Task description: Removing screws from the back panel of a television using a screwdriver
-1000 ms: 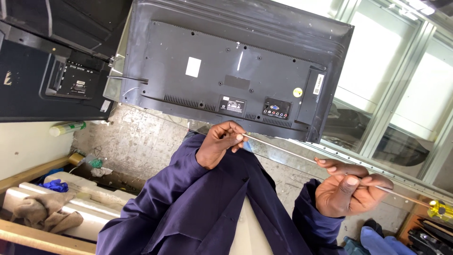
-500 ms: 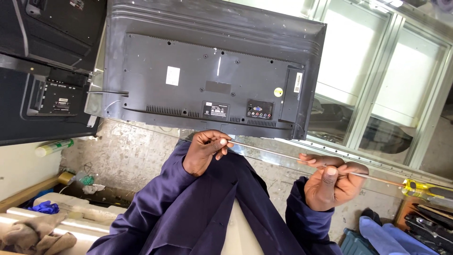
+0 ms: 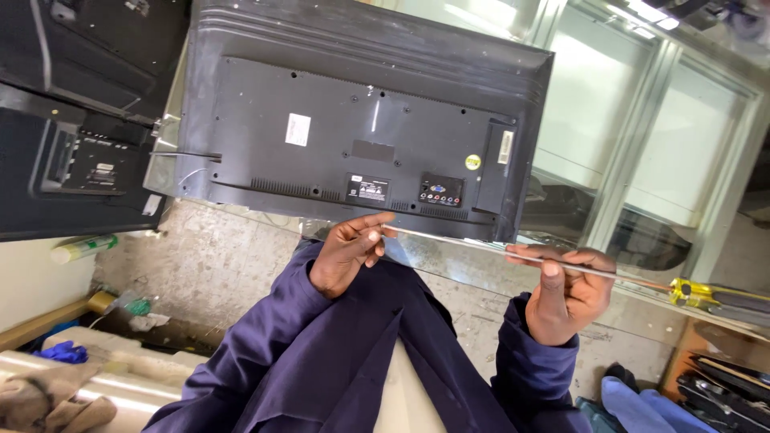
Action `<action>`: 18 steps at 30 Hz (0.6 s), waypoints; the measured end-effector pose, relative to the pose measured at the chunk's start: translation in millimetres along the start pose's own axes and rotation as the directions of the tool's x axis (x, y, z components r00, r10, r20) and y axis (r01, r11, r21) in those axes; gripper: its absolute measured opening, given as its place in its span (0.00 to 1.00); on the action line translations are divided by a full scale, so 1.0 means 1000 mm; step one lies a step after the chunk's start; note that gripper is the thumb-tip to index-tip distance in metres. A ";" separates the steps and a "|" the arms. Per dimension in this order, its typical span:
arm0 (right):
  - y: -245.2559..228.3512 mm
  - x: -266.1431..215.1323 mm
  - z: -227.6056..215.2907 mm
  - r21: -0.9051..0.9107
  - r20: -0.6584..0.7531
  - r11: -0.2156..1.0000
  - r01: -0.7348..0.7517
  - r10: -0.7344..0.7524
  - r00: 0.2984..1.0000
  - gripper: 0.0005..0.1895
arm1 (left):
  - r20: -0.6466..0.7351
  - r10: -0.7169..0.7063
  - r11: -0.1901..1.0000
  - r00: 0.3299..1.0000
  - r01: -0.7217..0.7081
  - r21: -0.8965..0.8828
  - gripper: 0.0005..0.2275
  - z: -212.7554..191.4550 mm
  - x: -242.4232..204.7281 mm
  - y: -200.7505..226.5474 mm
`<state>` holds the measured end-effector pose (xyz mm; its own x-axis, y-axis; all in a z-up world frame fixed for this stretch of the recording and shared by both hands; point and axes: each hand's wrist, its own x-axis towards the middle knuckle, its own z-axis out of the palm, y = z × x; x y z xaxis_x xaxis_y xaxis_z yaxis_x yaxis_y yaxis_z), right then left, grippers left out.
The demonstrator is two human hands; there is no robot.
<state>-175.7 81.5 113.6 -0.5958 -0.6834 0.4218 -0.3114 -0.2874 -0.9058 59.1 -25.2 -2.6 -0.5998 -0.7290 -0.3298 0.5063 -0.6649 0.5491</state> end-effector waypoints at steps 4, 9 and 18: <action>0.013 0.037 -0.011 -0.126 -0.033 0.983 0.132 -0.137 0.990 0.14 | -0.045 -0.108 0.994 0.993 0.106 -0.041 0.16 -0.011 0.004 -0.001; 0.058 0.079 -0.036 -0.321 0.114 0.915 0.242 -0.217 0.970 0.10 | -0.083 -0.176 0.965 0.981 0.155 -0.210 0.14 -0.033 0.004 -0.005; 0.071 0.083 -0.017 -0.443 0.157 0.868 0.224 -0.171 0.973 0.08 | 0.074 -0.089 0.943 0.993 0.108 -0.314 0.14 -0.035 -0.002 0.000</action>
<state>-259.5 15.6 84.9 -0.4097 -0.7213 0.5585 -0.7321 -0.1052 -0.6730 81.9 -29.4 -28.5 -0.6867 -0.6530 -0.3195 0.6076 -0.7569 0.2409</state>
